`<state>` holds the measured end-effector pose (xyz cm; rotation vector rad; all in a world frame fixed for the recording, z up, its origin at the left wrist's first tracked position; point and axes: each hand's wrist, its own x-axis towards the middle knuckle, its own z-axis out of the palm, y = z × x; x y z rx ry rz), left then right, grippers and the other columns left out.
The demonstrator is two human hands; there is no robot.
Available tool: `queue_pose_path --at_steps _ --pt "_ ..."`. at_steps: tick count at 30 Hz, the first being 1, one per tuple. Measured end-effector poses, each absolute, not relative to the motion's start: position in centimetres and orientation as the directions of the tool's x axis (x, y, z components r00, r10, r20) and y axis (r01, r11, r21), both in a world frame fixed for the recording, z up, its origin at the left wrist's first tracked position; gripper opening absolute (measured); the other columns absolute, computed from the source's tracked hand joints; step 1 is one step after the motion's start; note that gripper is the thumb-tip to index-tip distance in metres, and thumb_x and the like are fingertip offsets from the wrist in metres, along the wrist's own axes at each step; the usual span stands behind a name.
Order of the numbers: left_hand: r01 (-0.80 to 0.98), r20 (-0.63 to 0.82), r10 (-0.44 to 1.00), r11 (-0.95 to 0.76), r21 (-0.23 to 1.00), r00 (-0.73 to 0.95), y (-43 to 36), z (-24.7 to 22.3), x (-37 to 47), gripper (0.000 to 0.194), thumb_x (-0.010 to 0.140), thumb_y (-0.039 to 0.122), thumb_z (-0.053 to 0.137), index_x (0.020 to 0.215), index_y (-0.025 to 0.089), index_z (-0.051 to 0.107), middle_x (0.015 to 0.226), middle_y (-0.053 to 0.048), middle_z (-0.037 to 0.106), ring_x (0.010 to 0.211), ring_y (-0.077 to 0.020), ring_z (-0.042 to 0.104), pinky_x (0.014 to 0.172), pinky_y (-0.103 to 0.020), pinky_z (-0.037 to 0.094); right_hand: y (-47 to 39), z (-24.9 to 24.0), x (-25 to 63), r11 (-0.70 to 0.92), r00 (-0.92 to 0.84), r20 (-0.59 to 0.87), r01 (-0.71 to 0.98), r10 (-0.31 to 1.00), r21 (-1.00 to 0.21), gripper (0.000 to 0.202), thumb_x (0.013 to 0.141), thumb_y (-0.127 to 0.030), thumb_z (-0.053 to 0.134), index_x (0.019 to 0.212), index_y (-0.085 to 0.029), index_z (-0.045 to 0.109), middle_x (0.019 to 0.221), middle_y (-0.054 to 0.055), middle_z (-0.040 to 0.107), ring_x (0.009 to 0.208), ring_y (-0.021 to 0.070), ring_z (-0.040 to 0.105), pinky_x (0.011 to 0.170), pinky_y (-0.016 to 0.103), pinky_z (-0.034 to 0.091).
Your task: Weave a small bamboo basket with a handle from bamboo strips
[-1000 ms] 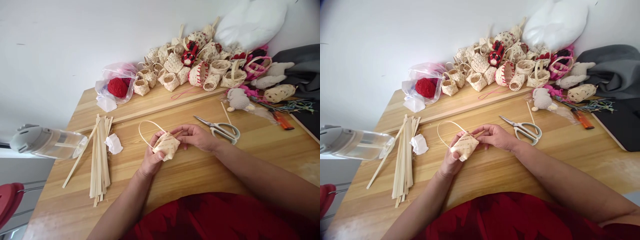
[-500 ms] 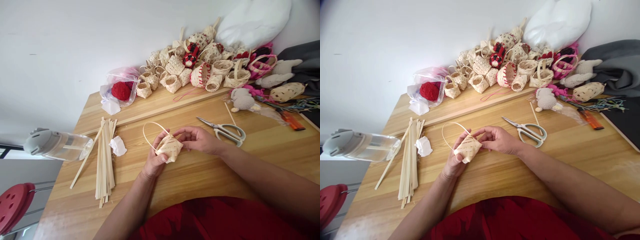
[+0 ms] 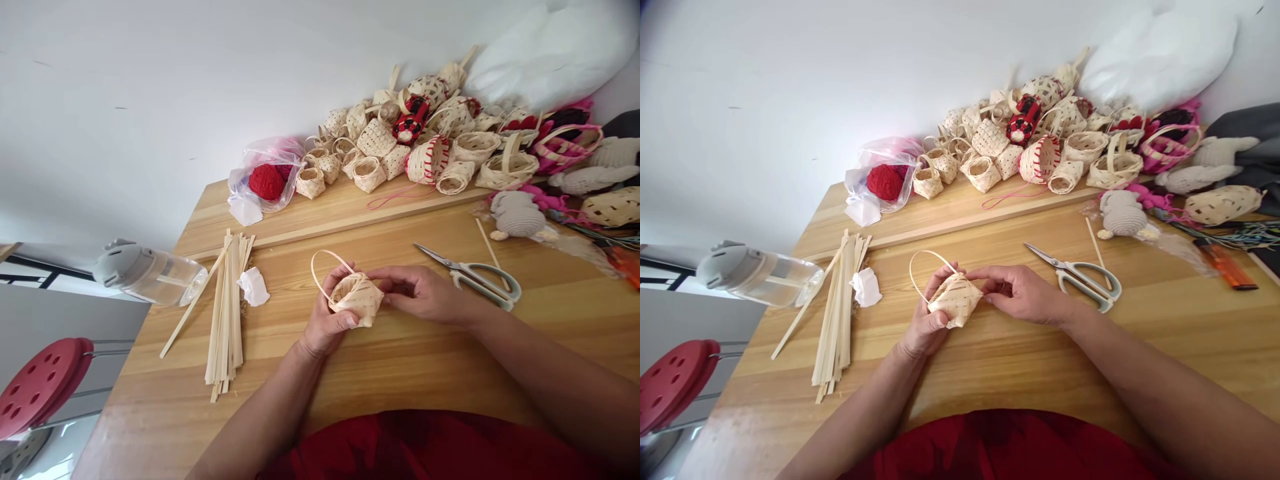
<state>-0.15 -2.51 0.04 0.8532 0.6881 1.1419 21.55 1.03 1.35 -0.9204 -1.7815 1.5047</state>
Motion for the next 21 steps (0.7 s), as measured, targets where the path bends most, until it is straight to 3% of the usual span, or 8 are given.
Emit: queue_pose_path --at_steps 3,5,8,11,15,18,21 --pt "-0.447 0.038 0.969 0.077 0.891 0.243 -2.5 -0.1 0.1 0.091 0.050 0.047 0.099 0.127 0.025 0.057 0.127 -0.009 0.062 0.111 -0.0251 0.062 0.097 -0.038 0.052 1.0 1.6 21.5 0.177 -0.549 0.056 0.171 0.834 -0.969 0.041 0.091 -0.029 0.066 0.131 -0.028 0.069 0.110 0.005 0.078 0.093 0.0217 0.073 0.079 0.034 0.058" --pt "-0.383 0.122 0.969 -0.031 0.923 0.215 -2.6 -0.5 0.3 0.091 0.049 0.044 0.101 0.126 0.025 0.055 0.127 -0.009 0.062 0.112 -0.0251 0.062 0.100 -0.039 0.051 0.7 2.3 21.5 0.286 -0.449 0.159 0.232 0.880 -0.930 0.032 0.092 -0.028 0.064 0.122 -0.027 0.074 0.117 0.006 0.077 0.103 0.0237 0.072 0.084 0.035 0.058" --pt "-0.186 0.248 0.955 -0.217 0.958 0.162 -2.9 -1.2 0.5 0.099 0.047 0.044 0.102 0.130 0.024 0.052 0.134 -0.013 0.058 0.123 -0.0307 0.058 0.110 -0.046 0.045 -0.3 4.0 21.4 0.480 -0.308 0.391 0.313 0.867 -0.819 0.025 0.093 -0.024 0.063 0.114 -0.028 0.076 0.118 0.007 0.075 0.117 0.0265 0.067 0.099 0.041 0.053" --pt "0.038 0.343 0.922 -0.355 0.934 0.182 -3.3 -1.7 0.4 0.101 0.050 0.046 0.100 0.136 0.024 0.052 0.134 -0.014 0.058 0.127 -0.0349 0.055 0.114 -0.052 0.043 -1.7 5.5 20.9 0.637 -0.361 0.530 0.342 0.768 -0.691 0.031 0.090 -0.022 0.066 0.118 -0.031 0.075 0.129 0.007 0.070 0.128 0.0295 0.060 0.111 0.049 0.046" --pt "0.143 0.386 0.894 -0.423 0.895 0.226 -3.3 -1.6 0.1 0.086 0.067 0.051 0.091 0.138 0.025 0.051 0.134 -0.015 0.058 0.121 -0.0334 0.058 0.110 -0.052 0.044 -3.2 6.6 20.2 0.722 -0.459 0.570 0.291 0.681 -0.628 0.037 0.086 -0.023 0.069 0.121 -0.035 0.072 0.148 0.004 0.059 0.144 0.0331 0.046 0.120 0.055 0.037" --pt "0.129 0.389 0.895 -0.422 0.897 0.218 -3.3 -1.4 -0.1 0.084 0.069 0.059 0.087 0.137 0.025 0.051 0.136 -0.015 0.057 0.121 -0.0342 0.058 0.109 -0.053 0.043 -3.7 6.8 20.1 0.713 -0.471 0.560 0.258 0.682 -0.652 0.031 0.087 -0.023 0.068 0.116 -0.035 0.073 0.151 0.003 0.057 0.148 0.0315 0.041 0.122 0.053 0.035" --pt "0.127 0.367 0.908 -0.396 0.909 0.205 -3.3 -1.4 -0.1 0.084 0.067 0.054 0.090 0.136 0.026 0.051 0.133 -0.015 0.058 0.123 -0.0347 0.057 0.111 -0.054 0.042 -3.8 6.7 20.0 0.686 -0.500 0.520 0.233 0.692 -0.689 0.030 0.089 -0.026 0.068 0.117 -0.035 0.074 0.150 0.003 0.058 0.148 0.0313 0.041 0.120 0.052 0.038"
